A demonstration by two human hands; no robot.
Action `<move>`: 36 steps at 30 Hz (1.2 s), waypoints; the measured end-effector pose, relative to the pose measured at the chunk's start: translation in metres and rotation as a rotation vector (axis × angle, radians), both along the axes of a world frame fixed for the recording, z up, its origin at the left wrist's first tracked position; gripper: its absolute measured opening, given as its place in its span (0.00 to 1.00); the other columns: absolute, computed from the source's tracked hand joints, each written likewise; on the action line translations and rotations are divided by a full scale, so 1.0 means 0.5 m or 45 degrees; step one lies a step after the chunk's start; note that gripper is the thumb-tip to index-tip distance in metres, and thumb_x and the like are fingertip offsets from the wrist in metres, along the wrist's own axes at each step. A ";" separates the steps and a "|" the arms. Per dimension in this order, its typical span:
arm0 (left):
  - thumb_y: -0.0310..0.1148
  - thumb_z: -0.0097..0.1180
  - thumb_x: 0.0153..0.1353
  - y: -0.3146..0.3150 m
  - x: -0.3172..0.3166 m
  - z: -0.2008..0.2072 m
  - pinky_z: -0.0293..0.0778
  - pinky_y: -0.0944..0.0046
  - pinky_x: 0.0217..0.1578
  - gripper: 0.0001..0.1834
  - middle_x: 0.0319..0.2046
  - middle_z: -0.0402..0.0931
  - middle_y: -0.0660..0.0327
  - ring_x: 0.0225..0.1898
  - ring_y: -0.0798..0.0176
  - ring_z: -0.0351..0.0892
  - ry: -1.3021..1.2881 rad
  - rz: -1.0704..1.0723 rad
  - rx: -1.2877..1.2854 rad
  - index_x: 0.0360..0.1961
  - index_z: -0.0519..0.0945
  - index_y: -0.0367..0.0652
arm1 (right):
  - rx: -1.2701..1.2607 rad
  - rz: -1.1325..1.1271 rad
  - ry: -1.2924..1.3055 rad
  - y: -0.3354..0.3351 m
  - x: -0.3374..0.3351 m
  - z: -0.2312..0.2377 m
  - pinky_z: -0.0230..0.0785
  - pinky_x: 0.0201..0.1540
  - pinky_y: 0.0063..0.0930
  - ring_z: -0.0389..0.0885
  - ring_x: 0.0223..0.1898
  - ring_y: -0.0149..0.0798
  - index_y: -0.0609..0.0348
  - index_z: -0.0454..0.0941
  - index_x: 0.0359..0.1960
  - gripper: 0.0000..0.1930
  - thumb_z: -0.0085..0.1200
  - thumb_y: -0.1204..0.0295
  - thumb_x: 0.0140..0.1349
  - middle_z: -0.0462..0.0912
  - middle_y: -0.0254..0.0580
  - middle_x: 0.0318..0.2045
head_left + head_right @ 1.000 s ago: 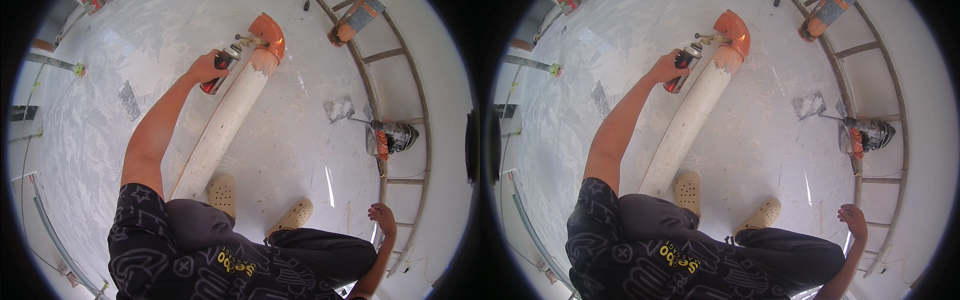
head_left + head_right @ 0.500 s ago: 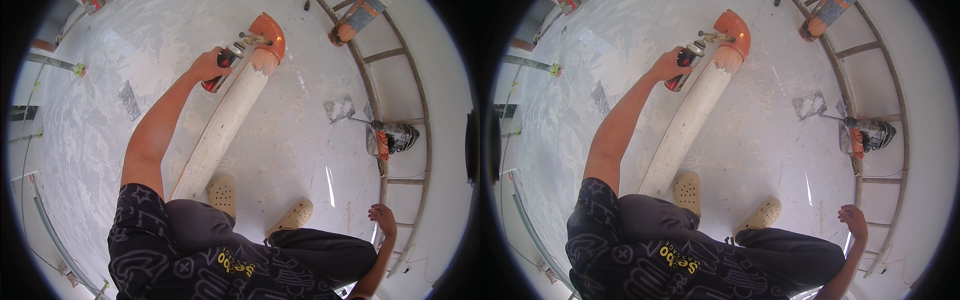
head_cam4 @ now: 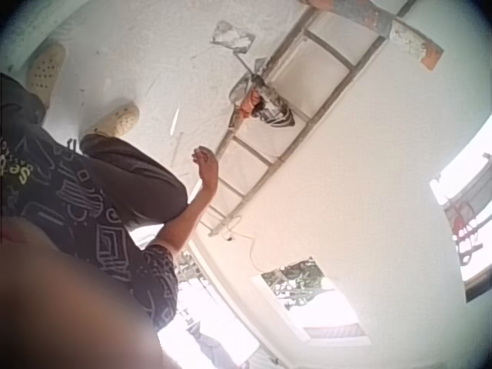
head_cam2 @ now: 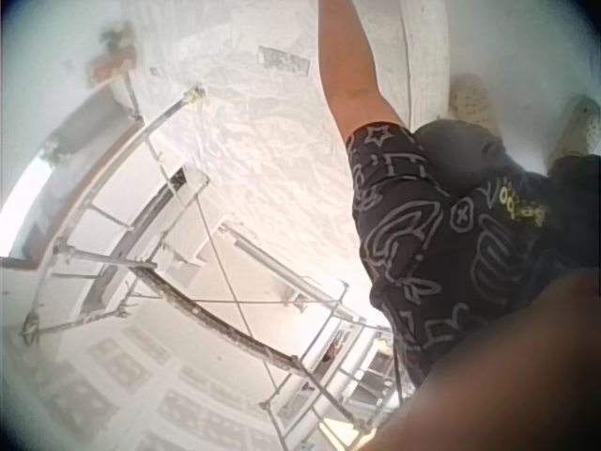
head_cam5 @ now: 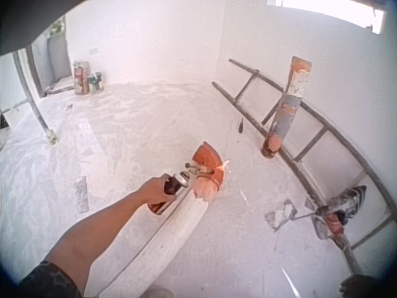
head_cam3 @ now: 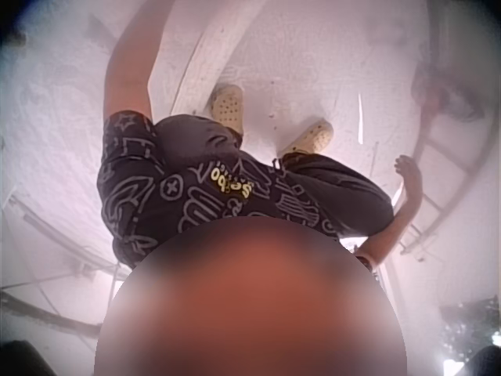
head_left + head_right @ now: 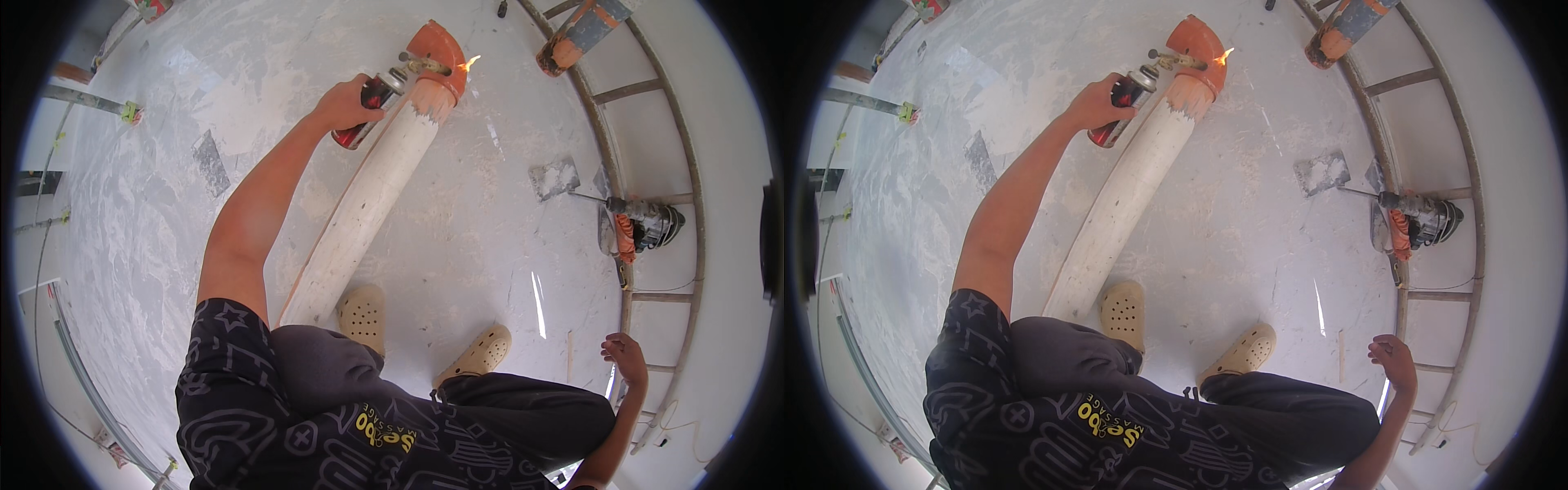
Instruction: The person uses a handheld blowtorch to heat the joint of an orange PVC elbow fitting attached to a white pipe. The person holds the torch steadily and moves the flame around the circumference of the joint.
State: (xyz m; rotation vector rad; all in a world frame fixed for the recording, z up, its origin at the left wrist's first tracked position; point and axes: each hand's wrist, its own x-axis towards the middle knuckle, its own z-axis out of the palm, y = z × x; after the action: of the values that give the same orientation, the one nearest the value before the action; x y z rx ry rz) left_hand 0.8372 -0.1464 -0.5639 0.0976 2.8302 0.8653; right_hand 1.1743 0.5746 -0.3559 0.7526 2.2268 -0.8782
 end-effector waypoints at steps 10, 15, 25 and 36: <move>0.57 0.76 0.50 -0.011 0.003 -0.017 0.83 0.48 0.54 0.48 0.50 0.88 0.44 0.51 0.42 0.89 0.013 0.013 0.039 0.67 0.76 0.41 | 0.014 0.009 -0.009 -0.001 -0.001 0.004 0.84 0.47 0.36 0.90 0.43 0.41 0.71 0.81 0.55 0.21 0.67 0.65 0.71 0.89 0.50 0.43; 0.58 0.76 0.50 -0.020 0.006 -0.027 0.83 0.48 0.54 0.48 0.50 0.88 0.44 0.51 0.42 0.89 0.011 0.026 0.049 0.67 0.76 0.41 | 0.012 0.017 -0.008 -0.001 -0.001 0.003 0.84 0.48 0.36 0.90 0.43 0.41 0.71 0.81 0.55 0.21 0.67 0.65 0.71 0.89 0.51 0.42; 0.54 0.77 0.54 -0.037 0.023 -0.022 0.82 0.50 0.56 0.47 0.51 0.88 0.43 0.53 0.45 0.89 -0.053 0.058 0.062 0.69 0.74 0.41 | 0.020 0.030 -0.021 0.000 -0.003 0.002 0.84 0.47 0.36 0.90 0.43 0.41 0.70 0.81 0.55 0.21 0.67 0.64 0.72 0.89 0.50 0.42; 0.54 0.77 0.54 -0.045 0.037 -0.018 0.82 0.49 0.57 0.47 0.50 0.88 0.42 0.52 0.44 0.89 -0.035 0.045 0.074 0.69 0.74 0.41 | 0.003 0.017 -0.014 -0.005 -0.010 0.001 0.83 0.48 0.36 0.90 0.43 0.40 0.71 0.81 0.55 0.21 0.68 0.63 0.71 0.89 0.48 0.42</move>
State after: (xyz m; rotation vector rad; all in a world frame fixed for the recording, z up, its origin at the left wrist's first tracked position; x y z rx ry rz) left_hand 0.8556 -0.1691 -0.5727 0.0427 2.7895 0.9496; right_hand 1.1691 0.5723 -0.3556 0.7412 2.2211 -0.8638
